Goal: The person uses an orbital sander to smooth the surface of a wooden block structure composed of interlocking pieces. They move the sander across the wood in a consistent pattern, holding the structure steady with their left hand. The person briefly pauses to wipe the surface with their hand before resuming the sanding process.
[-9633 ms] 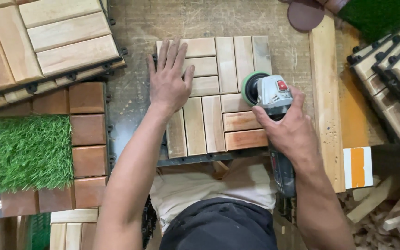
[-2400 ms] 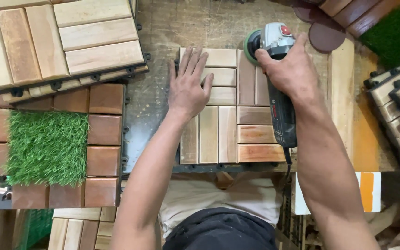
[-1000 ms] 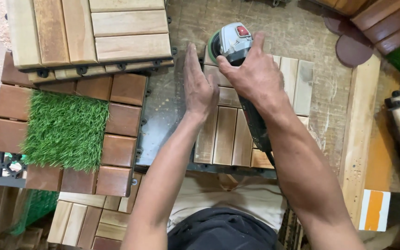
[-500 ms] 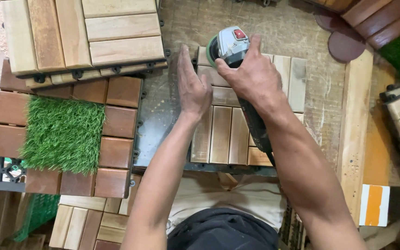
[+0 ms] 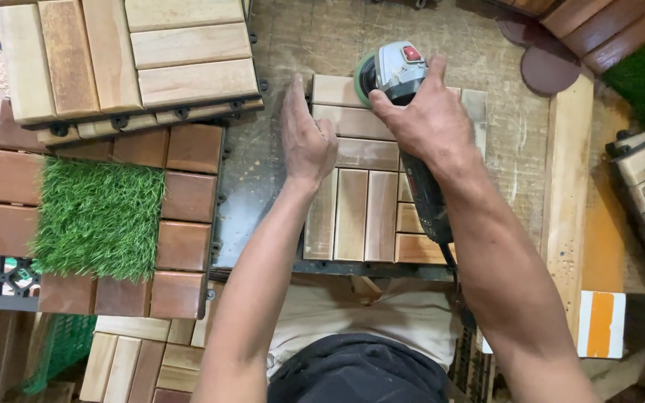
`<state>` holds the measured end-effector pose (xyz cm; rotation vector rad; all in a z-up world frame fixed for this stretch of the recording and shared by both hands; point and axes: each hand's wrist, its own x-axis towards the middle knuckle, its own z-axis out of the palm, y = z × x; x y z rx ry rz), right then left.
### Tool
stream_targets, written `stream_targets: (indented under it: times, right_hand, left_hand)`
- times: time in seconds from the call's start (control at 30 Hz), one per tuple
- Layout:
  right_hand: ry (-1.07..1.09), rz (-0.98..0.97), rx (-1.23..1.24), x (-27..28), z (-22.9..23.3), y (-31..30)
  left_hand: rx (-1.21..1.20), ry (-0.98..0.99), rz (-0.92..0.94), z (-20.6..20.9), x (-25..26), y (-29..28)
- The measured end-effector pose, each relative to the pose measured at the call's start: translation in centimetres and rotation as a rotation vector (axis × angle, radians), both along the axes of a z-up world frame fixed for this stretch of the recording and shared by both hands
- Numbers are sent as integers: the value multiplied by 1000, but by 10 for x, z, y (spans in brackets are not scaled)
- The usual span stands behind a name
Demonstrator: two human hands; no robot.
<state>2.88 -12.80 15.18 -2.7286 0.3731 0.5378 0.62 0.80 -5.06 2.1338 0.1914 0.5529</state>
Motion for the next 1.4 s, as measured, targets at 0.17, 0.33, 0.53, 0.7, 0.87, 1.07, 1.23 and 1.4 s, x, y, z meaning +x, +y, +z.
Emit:
stream_targets:
  times: [0.17,0.33,0.53,0.7,0.87,1.07,1.23,1.4]
  right_hand:
    - [-13,-29,14,-3,9,-9]
    - [13,-78,8,-5,13,-22]
    - [23,-142,-16,-11,20,-36]
    - [-5,-209,2,-16,21,-53]
    - [-69,-237,-23,-20,10,-84]
    - [-135,-271,-3,-29,-2,-118]
    - [-211,-271,40,-44,2,-113]
    - [-172,-275,74,-52,13,-93]
  left_hand:
    - [30,-48,-4,-3,2,1]
    - [36,-68,-13,-6,2,1]
    - [65,-79,-17,-4,4,1]
    - [61,3,-32,8,1,0]
    - [69,-11,-42,10,2,-1]
    - [108,-42,-8,-2,4,0]
    - [274,-127,66,-14,4,-5]
    - [554,101,32,28,-42,-19]
